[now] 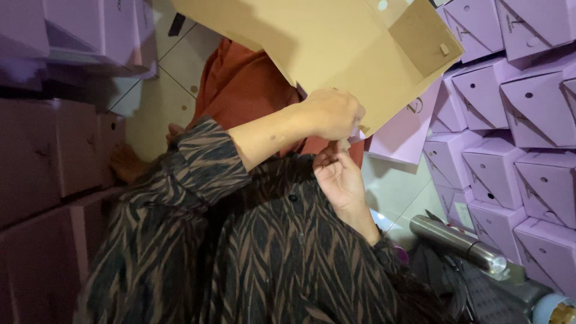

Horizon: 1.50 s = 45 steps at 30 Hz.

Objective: The person sits on the floor and folds flat pre-cut cardboard shoe boxes into shape, pressing the sides and tabs together by hand, then stacks the finished boxes with the pile of completed boxes beside them.

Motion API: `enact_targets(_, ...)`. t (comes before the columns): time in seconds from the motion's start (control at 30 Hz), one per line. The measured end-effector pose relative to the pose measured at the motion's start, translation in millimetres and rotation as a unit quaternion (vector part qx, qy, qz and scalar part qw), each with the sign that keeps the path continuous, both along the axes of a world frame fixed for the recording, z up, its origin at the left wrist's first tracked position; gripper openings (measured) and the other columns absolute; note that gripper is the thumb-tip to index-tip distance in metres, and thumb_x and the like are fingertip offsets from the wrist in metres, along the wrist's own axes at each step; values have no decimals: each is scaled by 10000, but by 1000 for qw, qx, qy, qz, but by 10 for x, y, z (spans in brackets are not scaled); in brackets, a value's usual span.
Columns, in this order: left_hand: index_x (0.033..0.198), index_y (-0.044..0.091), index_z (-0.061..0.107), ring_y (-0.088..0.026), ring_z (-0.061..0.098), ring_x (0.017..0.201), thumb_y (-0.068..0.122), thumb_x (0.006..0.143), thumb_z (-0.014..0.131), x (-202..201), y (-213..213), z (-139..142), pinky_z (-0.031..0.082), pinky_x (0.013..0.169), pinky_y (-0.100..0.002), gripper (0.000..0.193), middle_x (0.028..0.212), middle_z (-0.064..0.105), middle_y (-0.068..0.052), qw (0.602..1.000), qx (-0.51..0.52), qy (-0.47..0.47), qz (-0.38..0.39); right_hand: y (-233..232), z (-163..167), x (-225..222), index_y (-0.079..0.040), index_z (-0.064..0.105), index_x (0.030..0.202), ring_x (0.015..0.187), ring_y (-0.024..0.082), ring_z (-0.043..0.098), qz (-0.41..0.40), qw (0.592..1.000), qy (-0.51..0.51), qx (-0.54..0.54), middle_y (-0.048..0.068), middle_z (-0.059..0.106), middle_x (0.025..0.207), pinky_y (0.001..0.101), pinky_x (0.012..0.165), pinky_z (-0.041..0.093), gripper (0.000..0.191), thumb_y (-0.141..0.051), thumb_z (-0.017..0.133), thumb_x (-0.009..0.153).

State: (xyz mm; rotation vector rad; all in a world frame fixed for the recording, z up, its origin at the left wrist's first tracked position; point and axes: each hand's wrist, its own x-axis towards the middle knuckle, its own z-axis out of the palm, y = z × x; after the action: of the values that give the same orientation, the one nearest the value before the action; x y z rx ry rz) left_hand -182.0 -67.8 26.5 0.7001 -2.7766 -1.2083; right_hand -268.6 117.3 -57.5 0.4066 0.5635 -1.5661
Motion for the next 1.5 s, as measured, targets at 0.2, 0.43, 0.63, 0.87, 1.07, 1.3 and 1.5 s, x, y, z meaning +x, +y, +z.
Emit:
enact_targets(0.2, 964, 128, 767, -383, 690, 993, 290, 845, 619, 142, 35, 109, 540, 822, -498, 250, 1050, 726, -170, 998, -48, -26, -33, 0, 1, 71, -38, 629, 1208, 950, 151, 647, 27, 994, 102, 7, 44, 697, 1073, 287, 891, 529, 227, 41, 602, 997)
enact_targets(0.43, 996, 135, 746, -336, 680, 1007, 417, 691, 823, 368, -81, 243, 531, 822, -462, 423, 1062, 723, -92, 997, 36, -1, -70, -61, 127, 105, -41, 656, 1146, 1009, 143, 680, 35, 960, 271, 65, 45, 715, 1097, 297, 899, 536, 261, 41, 571, 912)
enact_targets(0.63, 1073, 164, 720, -292, 650, 1046, 258, 644, 848, 514, 107, 128, 502, 831, -456, 458, 1097, 643, -15, 974, -208, 49, -73, -33, 44, -15, -15, 667, 1135, 943, 144, 658, 109, 954, 279, 18, 64, 710, 1074, 271, 845, 519, 127, -46, 633, 1016)
enact_targets(0.87, 995, 222, 757, -285, 623, 1045, 203, 682, 843, 675, 172, -35, 450, 845, -460, 325, 1025, 662, -2, 978, -160, 109, -71, -88, 452, -220, -13, 763, 935, 765, 155, 658, 366, 739, 561, 73, 67, 739, 844, 266, 696, 526, 263, -231, 652, 1031)
enact_targets(1.07, 961, 139, 700, -306, 615, 1067, 260, 636, 875, 728, 161, -14, 434, 910, -460, 389, 1021, 674, -21, 984, -131, 90, -76, -304, 1302, -324, -6, 755, 927, 768, 203, 629, 254, 331, 906, -66, 121, 716, 830, 344, 706, 485, 245, -247, 752, 882)
enact_targets(1.3, 1020, 101, 614, -340, 616, 1054, 223, 615, 842, 809, 282, 78, 374, 1012, -524, 480, 987, 685, -60, 956, -192, 219, 26, -697, 1272, -203, 33, 706, 887, 548, 163, 589, 478, 400, 781, 21, 136, 640, 624, 314, 530, 465, 221, -161, 682, 787)
enact_targets(1.5, 905, 70, 661, -336, 658, 898, 243, 768, 788, 909, 639, 126, 465, 840, -450, 255, 894, 677, -121, 951, -205, 138, 185, -640, 1194, -308, 38, 725, 860, 600, 105, 578, 502, 496, 708, 16, 71, 656, 660, 298, 554, 466, 172, -127, 677, 876)
